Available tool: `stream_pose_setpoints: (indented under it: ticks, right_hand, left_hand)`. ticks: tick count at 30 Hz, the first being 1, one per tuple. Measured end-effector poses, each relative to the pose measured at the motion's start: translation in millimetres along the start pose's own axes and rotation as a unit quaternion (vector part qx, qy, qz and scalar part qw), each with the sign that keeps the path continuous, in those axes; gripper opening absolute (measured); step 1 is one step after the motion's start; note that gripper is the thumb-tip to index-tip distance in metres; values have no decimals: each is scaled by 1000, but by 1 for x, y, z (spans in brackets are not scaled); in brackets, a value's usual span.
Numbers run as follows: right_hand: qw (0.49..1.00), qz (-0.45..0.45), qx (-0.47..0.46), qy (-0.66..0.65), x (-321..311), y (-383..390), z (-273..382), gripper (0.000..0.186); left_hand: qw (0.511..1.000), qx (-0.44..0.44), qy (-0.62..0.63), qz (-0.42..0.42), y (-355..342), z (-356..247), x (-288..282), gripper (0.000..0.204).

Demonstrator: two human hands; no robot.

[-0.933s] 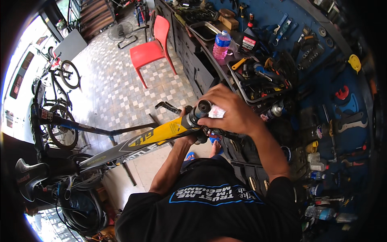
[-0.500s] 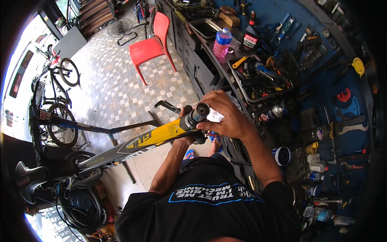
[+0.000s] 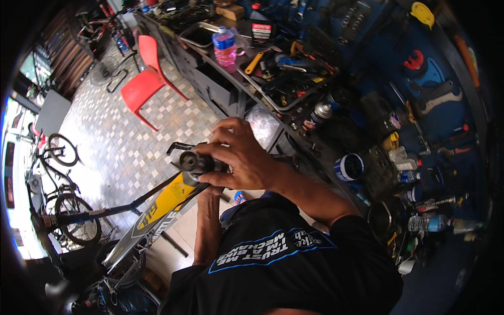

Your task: The person works on a bicycle mounted on a repair stand, adjusting the headset and stem area with an Allen key, then applies grease to the frame's bottom bracket area. The person uses a cloth to wipe parts and handles a grease container.

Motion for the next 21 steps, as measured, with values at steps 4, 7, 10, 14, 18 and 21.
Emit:
stream_pose_setpoints:
  ticks: [4,7,10,14,18,21]
  right_hand:
    - [998,-43,40,-27,11,14,-4,58]
    - [992,10,53,-117,12,17,-16,58]
    - [982,83,78,-150,6,19,-24,67]
    - [992,33,119,7,-29,48,-38,81]
    - [906,1,359,226,-117,138,-96,81]
    - [700,122,578,401,-166,252,-130,113]
  left_hand:
    - [999,26,-21,-14,-3,7,57,57]
    - [999,-19,-37,21,6,-5,30,54]
    - [997,-32,-58,40,2,-7,11,51]
    - [994,-25,-90,60,-8,-8,-7,49]
    - [983,-147,69,92,-13,-6,-7,55]
    - [983,-148,56,96,-12,-7,-5,54]
Point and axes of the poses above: each hand's wrist, its own y-axis away from the middle knuckle, its own x-axis out of the palm, z = x × y, the point moved 4 cm from there along -y, towards the middle knuckle, and after that the axes turned 7 degrees about y, right-handed, at the moved point
